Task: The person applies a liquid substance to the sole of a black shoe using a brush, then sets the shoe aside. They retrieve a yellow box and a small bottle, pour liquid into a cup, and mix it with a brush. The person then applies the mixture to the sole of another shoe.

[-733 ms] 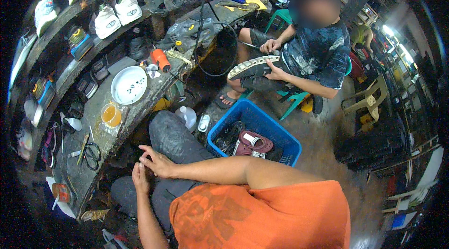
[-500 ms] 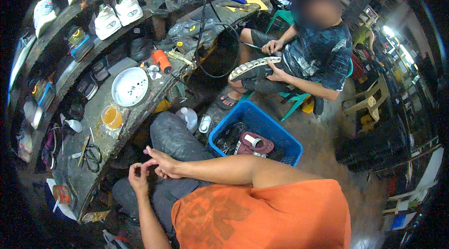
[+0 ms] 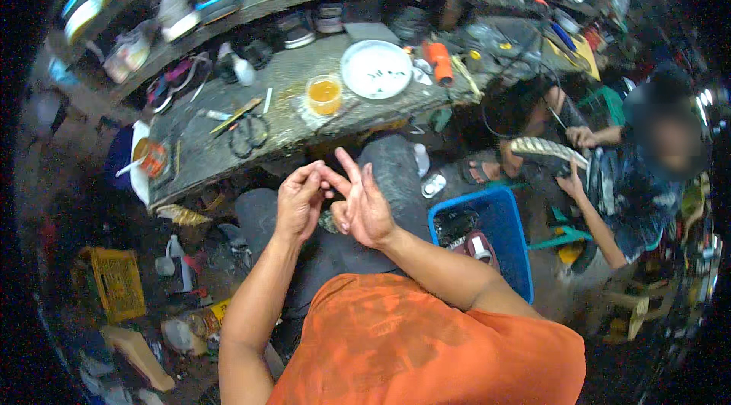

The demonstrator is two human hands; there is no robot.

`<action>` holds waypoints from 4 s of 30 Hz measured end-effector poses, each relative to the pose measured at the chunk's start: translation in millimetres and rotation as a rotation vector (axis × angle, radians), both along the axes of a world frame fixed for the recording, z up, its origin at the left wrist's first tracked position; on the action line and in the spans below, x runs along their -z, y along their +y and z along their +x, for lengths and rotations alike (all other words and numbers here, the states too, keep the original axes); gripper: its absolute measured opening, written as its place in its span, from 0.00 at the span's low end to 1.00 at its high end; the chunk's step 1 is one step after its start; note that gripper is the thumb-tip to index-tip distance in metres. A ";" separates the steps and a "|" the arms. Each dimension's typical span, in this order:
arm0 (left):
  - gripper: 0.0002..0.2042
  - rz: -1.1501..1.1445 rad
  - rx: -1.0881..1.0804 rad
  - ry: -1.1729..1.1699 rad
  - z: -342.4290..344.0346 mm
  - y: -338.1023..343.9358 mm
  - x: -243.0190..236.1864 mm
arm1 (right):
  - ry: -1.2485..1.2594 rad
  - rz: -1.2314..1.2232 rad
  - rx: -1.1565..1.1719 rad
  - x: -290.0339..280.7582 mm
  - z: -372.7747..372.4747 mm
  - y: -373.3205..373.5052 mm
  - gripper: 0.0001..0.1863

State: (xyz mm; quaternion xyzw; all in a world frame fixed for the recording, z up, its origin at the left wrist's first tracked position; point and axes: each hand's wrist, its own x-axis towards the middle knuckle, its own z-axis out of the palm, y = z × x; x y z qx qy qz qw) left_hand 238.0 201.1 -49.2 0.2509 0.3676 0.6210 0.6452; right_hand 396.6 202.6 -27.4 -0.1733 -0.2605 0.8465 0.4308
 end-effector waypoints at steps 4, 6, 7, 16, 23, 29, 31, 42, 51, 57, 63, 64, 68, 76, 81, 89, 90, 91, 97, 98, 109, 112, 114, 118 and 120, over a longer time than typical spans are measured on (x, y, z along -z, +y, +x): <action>0.09 0.100 -0.137 0.699 -6.8 1.6 -11.1 | -0.366 0.344 -0.045 -7.1 -6.2 2.2 0.44; 0.11 0.092 -0.157 0.866 -8.4 -1.8 -14.2 | -0.509 0.480 -0.055 -9.6 -11.9 0.9 0.44; 0.11 0.148 -0.202 0.921 -9.9 -4.2 -15.5 | -0.487 0.487 -0.066 -11.0 -14.5 -0.2 0.44; 0.11 0.333 -0.526 1.158 -11.8 -14.3 -19.7 | -0.030 0.114 -0.225 -28.1 -25.2 -7.1 0.49; 0.10 0.243 -0.683 0.980 -27.9 -19.0 -35.8 | 0.034 0.084 -0.274 -41.4 -53.0 -1.9 0.50; 0.11 0.170 -0.739 0.822 -45.4 -40.3 -41.6 | 0.075 0.016 -0.380 -51.1 -75.6 -10.9 0.51; 0.11 0.200 -0.797 0.854 -47.9 -50.3 -37.8 | 0.160 -0.133 -0.409 -51.8 -79.6 -14.6 0.50; 0.07 0.118 -0.829 0.570 -77.7 -121.9 -4.8 | 0.256 -0.233 -0.536 -54.4 -89.8 -18.9 0.46; 0.05 0.035 -0.822 0.456 -99.2 -160.0 -3.5 | 0.016 -0.096 -0.487 -50.7 -81.8 -7.4 0.42; 0.06 0.129 -0.739 0.404 -108.7 -151.3 -28.7 | -0.194 0.215 -0.157 -80.3 -43.4 29.0 0.33; 0.14 0.205 -0.707 0.406 -113.8 -139.4 -34.4 | -0.309 0.438 0.313 -160.6 9.1 102.7 0.16; 0.15 0.183 -0.662 0.487 -118.0 -134.4 -30.7 | -0.280 0.520 0.354 -178.6 14.4 117.2 0.15; 0.07 0.056 -0.440 1.089 -126.5 -117.7 2.6 | -0.287 0.702 0.550 -243.9 23.4 171.2 0.15; 0.26 0.064 0.112 1.585 -114.2 -103.2 75.3 | -0.294 0.789 0.912 -367.2 10.3 306.4 0.24; 0.34 -0.160 -0.011 1.352 -125.1 -147.7 99.4 | -0.505 0.714 1.017 -445.5 -12.1 361.9 0.44; 0.48 -0.396 0.024 0.954 -110.3 -187.8 73.5 | -0.119 0.530 0.815 -493.4 -39.7 386.1 0.43; 0.48 -0.411 0.099 1.044 -103.7 -188.3 59.8 | -0.127 0.535 0.818 -494.5 -38.6 391.7 0.42; 0.47 -0.423 0.175 1.135 -96.8 -188.0 46.4 | -0.077 0.528 0.789 -495.3 -36.8 396.7 0.41; 0.46 -0.484 0.253 1.509 -72.1 -149.8 21.3 | -0.121 0.563 0.907 -508.6 -24.6 396.1 0.35; 0.45 -0.482 0.229 1.532 -73.7 -143.0 25.3 | -0.155 0.582 0.998 -509.9 -21.8 389.4 0.34; 0.43 -0.529 0.172 1.492 -99.6 -123.1 57.0 | 0.214 0.420 1.147 -385.9 13.6 325.7 0.29; 0.43 -0.388 -0.053 1.298 -118.9 -110.9 68.1 | 0.353 0.359 0.970 -373.0 24.4 318.2 0.27; 0.47 -0.471 -0.054 1.197 -135.4 -101.7 69.3 | 0.377 0.322 0.964 -368.7 31.8 310.1 0.26; 0.42 -0.356 0.105 1.208 -150.5 -79.4 34.7 | 0.321 0.472 1.112 -333.6 55.0 278.3 0.22; 0.33 -0.134 0.053 1.068 -140.2 -73.0 -0.6 | 0.345 0.461 1.129 -303.5 69.0 256.6 0.20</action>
